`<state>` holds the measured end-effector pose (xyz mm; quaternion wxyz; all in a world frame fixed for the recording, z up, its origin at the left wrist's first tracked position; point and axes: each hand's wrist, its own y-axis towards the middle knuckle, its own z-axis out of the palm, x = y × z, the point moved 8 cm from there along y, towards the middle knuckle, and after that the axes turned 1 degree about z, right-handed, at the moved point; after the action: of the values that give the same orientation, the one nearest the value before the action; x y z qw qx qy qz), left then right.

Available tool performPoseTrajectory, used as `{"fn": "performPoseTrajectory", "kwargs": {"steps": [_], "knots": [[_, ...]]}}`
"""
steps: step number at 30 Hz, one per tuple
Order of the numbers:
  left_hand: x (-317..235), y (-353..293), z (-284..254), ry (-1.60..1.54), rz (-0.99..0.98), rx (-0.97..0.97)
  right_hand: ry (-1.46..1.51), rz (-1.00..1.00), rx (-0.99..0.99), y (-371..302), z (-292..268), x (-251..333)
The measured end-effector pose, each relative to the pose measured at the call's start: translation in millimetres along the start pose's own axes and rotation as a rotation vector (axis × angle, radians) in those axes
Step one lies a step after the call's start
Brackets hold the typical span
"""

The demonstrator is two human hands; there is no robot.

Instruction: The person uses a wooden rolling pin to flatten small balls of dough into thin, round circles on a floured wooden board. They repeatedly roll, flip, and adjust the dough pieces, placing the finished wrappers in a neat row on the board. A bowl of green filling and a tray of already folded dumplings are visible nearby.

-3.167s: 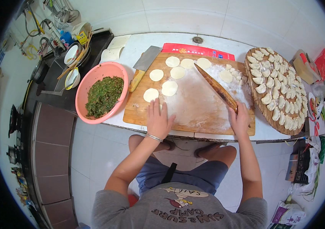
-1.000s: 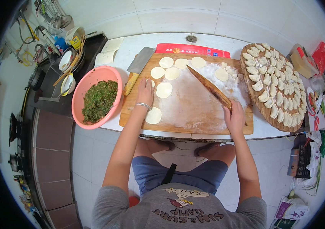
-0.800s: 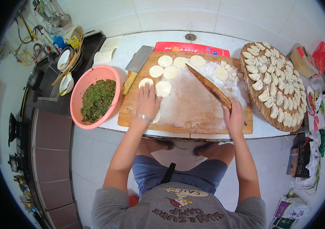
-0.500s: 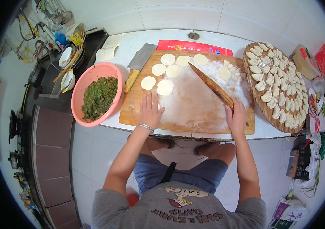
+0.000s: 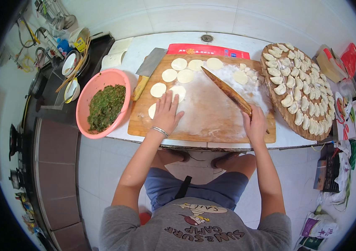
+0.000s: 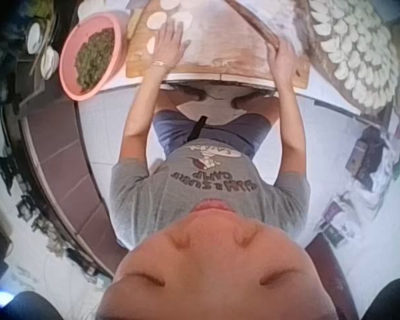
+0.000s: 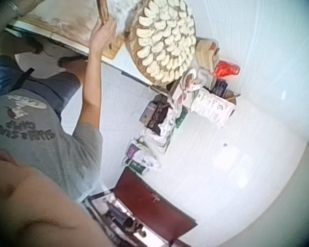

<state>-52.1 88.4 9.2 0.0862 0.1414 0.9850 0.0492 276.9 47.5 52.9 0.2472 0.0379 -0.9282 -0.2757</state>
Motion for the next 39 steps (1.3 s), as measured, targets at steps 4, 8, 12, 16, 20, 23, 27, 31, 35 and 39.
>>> {"fn": "performPoseTrajectory", "kwargs": {"steps": [4, 8, 12, 16, 20, 23, 27, 31, 35, 39], "knots": [[-10, 4, 6, -0.015, 0.016, 0.028, 0.015, -0.024, -0.009, -2, 2, -3], [-17, 16, 2, 0.101, -0.089, 0.059, -0.002, 0.012, -0.038, -1, -2, -4], [-52, 38, -3, 0.084, 0.060, -0.008, -0.027, 0.090, -0.129, -3, -12, -9], [-100, 78, 11, -0.007, 0.296, 0.042, -0.046, 0.117, -0.208, -2, -21, -10], [-140, 122, 37, -0.113, 0.461, 0.067, -0.066, 0.126, -0.276, -5, -26, -10], [-164, 156, 48, -0.139, 0.511, 0.053, -0.079, 0.096, -0.342, -10, -28, -14], [-190, 187, 58, -0.148, 0.594, 0.117, -0.046, 0.079, -0.380, -13, -34, -13], [-209, 195, 74, -0.019, 0.660, 0.209, -0.037, 0.066, -0.406, -14, -35, -12], [-212, 184, 69, -0.027, 0.625, 0.139, -0.043, 0.062, -0.410, -15, -34, -15], [-191, 164, 63, -0.017, 0.587, 0.090, -0.018, 0.073, -0.365, -14, -33, -12]]}}
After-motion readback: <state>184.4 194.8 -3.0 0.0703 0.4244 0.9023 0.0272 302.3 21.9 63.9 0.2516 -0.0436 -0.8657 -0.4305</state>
